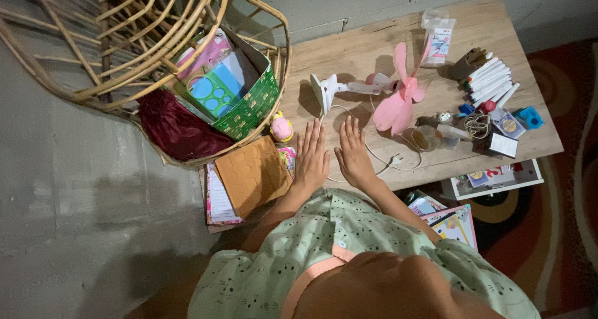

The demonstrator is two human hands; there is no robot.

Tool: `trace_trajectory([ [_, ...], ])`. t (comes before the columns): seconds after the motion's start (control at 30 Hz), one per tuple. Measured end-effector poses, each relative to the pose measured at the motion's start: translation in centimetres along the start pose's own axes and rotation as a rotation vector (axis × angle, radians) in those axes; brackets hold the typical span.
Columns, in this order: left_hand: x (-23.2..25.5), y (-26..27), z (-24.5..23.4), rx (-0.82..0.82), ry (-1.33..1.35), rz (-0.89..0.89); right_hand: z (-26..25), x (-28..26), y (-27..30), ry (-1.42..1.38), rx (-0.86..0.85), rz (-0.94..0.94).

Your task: The person wipes a small pink table fan with a dark cloth. They clean the power cord, the white base, the central motor housing, and each pink blade individually. The fan remains on the table throughout.

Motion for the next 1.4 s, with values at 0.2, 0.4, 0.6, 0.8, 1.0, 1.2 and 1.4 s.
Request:
trace_trajectory([
  [0.2, 0.19, 0.11, -0.42, 0.032, 0.007, 0.005, -0.23, -0.31, 0.06, -0.007, 0.008, -0.016],
  [0.4, 0.20, 0.01, -0.12, 0.035, -0.015, 0.013, -0.26, -0.34, -0.04, -0.003, -0.003, 0.005],
  [0.6, 0.09, 0.19, 0.10, 0.032, 0.000, 0.014, -0.10, -0.17, 0.01, 0.007, -0.004, 0.007],
  [0.8, -0.02, 0.11, 0.23, 0.041, -0.006, 0.013, 0.10, 0.14, 0.07, 0.017, 0.002, 0.000],
  [1.0, 0.06, 0.25, -0.04, 0.033, 0.013, 0.007, 0.09, 0.14, 0.14, 0.003, 0.002, 0.010],
  [1.2, 0.14, 0.17, -0.24, 0.033, 0.010, 0.006, 0.24, 0.35, 0.12, 0.006, -0.001, 0.029],
  [1.4, 0.38, 0.26, -0.40, 0.042, 0.029, 0.020, 0.18, 0.44, 0.39, -0.003, 0.010, 0.024],
])
Point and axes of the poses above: each hand's wrist, its own y-axis away from the middle knuckle, its own z-axis out of the palm, x = y × z, the point moved 9 cm from there along -y, towards the middle knuckle, and after that the axes turned 14 degrees about -y, right-handed, at the moved point
